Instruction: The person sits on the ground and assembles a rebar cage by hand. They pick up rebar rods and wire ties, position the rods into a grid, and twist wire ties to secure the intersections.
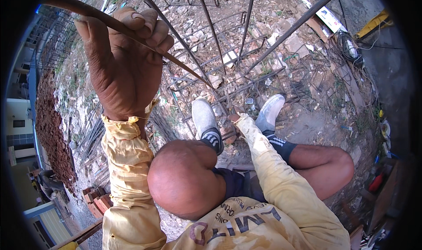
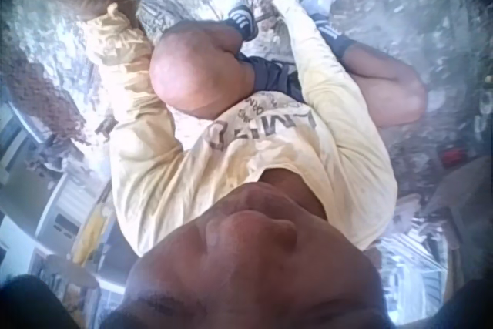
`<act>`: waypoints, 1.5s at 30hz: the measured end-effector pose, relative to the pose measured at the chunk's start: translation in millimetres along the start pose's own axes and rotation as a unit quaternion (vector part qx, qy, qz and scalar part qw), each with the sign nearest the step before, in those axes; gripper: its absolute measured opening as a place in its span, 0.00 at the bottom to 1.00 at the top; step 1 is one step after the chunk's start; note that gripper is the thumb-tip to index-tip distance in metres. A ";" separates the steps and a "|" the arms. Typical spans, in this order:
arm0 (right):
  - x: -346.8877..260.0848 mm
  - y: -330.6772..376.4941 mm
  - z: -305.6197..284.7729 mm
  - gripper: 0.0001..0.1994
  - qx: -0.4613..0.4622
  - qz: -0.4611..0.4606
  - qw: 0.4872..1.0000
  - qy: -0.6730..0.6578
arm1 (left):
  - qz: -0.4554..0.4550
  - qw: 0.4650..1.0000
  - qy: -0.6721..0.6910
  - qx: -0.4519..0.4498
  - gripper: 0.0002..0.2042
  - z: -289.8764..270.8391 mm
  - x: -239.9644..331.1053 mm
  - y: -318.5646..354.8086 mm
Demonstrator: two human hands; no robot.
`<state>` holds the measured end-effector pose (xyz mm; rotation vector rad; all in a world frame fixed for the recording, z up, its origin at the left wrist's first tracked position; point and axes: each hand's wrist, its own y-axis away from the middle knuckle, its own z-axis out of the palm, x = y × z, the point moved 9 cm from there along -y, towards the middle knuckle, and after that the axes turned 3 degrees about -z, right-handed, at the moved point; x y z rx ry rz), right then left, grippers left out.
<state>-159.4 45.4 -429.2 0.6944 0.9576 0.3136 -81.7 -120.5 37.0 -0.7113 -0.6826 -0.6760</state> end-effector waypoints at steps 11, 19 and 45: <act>-3.7 24.7 -11.3 0.33 0.029 -0.011 0.999 0.013 | 0.073 0.982 -0.051 0.169 0.21 -19.6 7.3 1.8; 0.3 50.1 -15.1 0.25 0.057 0.000 0.998 0.010 | -0.050 0.911 -0.403 0.068 0.24 -52.2 -27.5 18.2; -78.4 38.6 -19.3 0.14 0.181 -0.150 0.947 0.217 | -0.396 0.733 -0.095 0.545 0.17 -249.4 -285.0 490.5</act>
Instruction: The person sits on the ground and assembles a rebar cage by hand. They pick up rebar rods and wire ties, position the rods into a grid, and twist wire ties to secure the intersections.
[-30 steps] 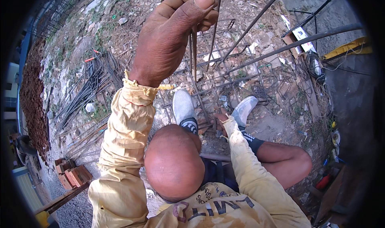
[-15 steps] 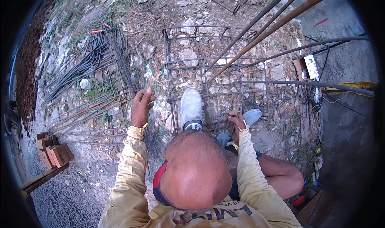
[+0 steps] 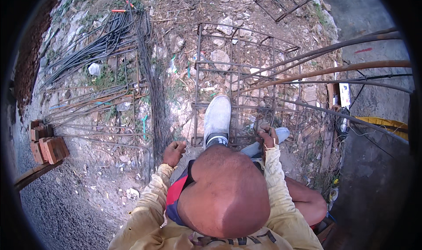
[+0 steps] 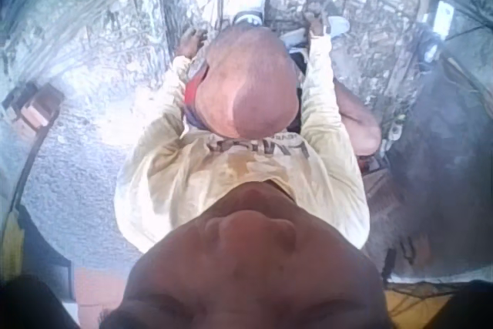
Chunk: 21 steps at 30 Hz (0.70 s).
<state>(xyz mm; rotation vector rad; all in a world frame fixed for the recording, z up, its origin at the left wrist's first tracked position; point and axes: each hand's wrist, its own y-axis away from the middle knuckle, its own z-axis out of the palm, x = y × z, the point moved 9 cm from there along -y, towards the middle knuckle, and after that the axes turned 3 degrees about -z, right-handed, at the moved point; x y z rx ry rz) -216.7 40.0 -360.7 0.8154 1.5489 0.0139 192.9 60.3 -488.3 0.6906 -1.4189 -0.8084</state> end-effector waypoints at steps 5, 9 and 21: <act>25.7 0.4 -14.9 0.13 -0.021 0.045 0.990 -0.133 | 0.094 0.976 -0.156 0.122 0.20 -50.8 16.6 -15.3; 7.7 1.9 -0.6 0.13 0.007 0.059 0.986 -0.154 | 0.101 0.960 -0.139 0.220 0.20 -90.7 13.9 -35.2; 16.1 -50.3 -57.9 0.09 -0.125 0.053 0.983 0.124 | 0.026 0.864 -0.263 0.428 0.29 -213.6 36.2 -94.0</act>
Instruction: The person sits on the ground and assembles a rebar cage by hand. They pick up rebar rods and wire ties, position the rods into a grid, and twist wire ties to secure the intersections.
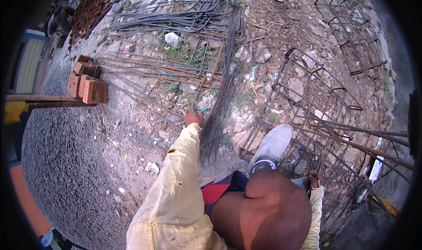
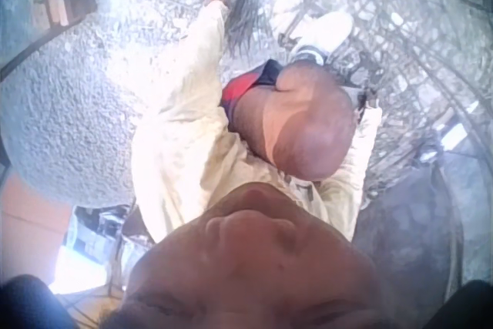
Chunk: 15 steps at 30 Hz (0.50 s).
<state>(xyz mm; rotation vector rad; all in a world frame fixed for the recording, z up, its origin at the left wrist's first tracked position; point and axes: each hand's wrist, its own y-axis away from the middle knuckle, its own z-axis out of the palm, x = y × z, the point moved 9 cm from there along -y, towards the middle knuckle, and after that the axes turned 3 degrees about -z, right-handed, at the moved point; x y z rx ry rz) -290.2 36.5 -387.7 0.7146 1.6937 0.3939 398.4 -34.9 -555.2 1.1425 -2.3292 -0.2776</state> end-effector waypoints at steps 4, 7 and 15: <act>31.3 -24.1 -52.2 0.11 -0.143 -0.111 0.967 0.178 | -0.001 1.000 -0.016 -0.026 0.32 3.8 22.7 -43.2; 17.0 -14.6 -62.0 0.10 -0.230 -0.176 0.901 0.325 | 0.005 0.998 -0.015 -0.063 0.33 -8.3 69.1 -50.1; -13.9 25.6 -105.4 0.06 -0.167 -0.019 0.916 0.365 | -0.087 0.993 -0.013 -0.073 0.33 23.6 103.4 -89.5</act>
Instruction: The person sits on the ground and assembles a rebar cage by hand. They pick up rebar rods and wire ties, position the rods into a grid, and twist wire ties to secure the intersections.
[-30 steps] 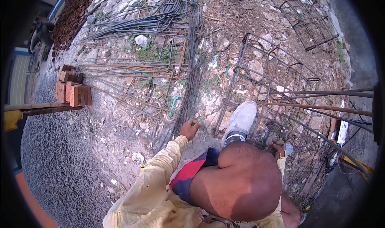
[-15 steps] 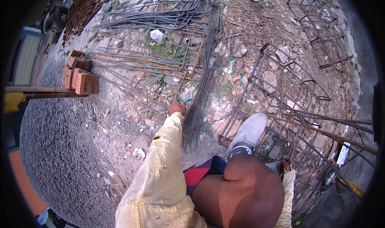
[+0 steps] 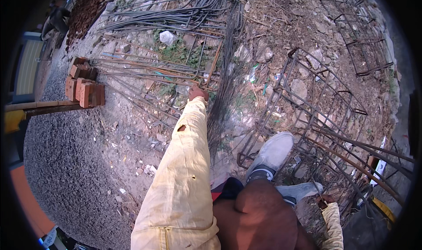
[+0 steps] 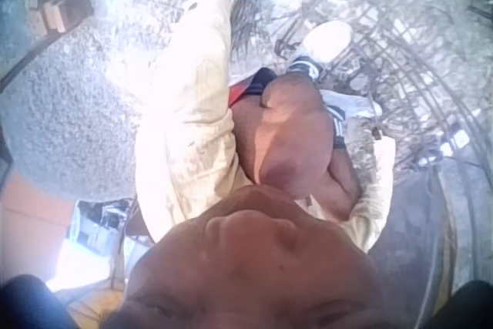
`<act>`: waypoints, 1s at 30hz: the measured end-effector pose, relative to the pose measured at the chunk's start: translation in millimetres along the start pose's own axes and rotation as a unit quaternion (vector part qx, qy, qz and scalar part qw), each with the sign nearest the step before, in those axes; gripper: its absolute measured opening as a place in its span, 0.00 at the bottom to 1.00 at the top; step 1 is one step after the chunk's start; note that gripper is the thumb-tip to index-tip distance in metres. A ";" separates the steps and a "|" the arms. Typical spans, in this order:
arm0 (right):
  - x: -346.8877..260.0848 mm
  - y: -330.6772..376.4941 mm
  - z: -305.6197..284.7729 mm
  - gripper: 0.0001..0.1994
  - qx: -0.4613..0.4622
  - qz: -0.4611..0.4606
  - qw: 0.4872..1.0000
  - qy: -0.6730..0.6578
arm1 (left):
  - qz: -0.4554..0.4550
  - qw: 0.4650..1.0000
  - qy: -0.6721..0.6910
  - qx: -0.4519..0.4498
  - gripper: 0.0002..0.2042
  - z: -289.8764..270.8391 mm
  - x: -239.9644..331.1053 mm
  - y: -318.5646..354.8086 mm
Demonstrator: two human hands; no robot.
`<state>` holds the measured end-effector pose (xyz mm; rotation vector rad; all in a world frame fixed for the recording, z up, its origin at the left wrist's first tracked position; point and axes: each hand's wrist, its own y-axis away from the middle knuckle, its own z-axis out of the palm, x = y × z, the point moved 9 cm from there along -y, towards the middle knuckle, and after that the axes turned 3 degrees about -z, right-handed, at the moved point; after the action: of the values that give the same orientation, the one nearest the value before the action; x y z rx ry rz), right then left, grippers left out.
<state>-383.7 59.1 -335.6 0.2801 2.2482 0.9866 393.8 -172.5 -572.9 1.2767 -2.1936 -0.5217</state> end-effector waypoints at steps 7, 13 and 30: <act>68.4 57.1 -10.1 0.06 0.034 0.101 0.980 -0.165 | 0.100 0.994 -0.046 -0.002 0.20 12.6 -41.4 -19.1; 69.6 46.7 -17.5 0.06 0.010 0.075 0.992 -0.104 | 0.185 0.975 0.126 -0.006 0.34 -57.4 -75.5 16.1; 210.9 28.5 -17.6 0.11 0.037 0.137 0.989 -0.042 | 0.206 0.678 0.691 -0.145 0.28 -250.2 -13.7 161.6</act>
<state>-557.3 159.8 -408.5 0.6662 2.2104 1.0104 448.2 -98.2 -289.4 0.5210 -0.9128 0.2822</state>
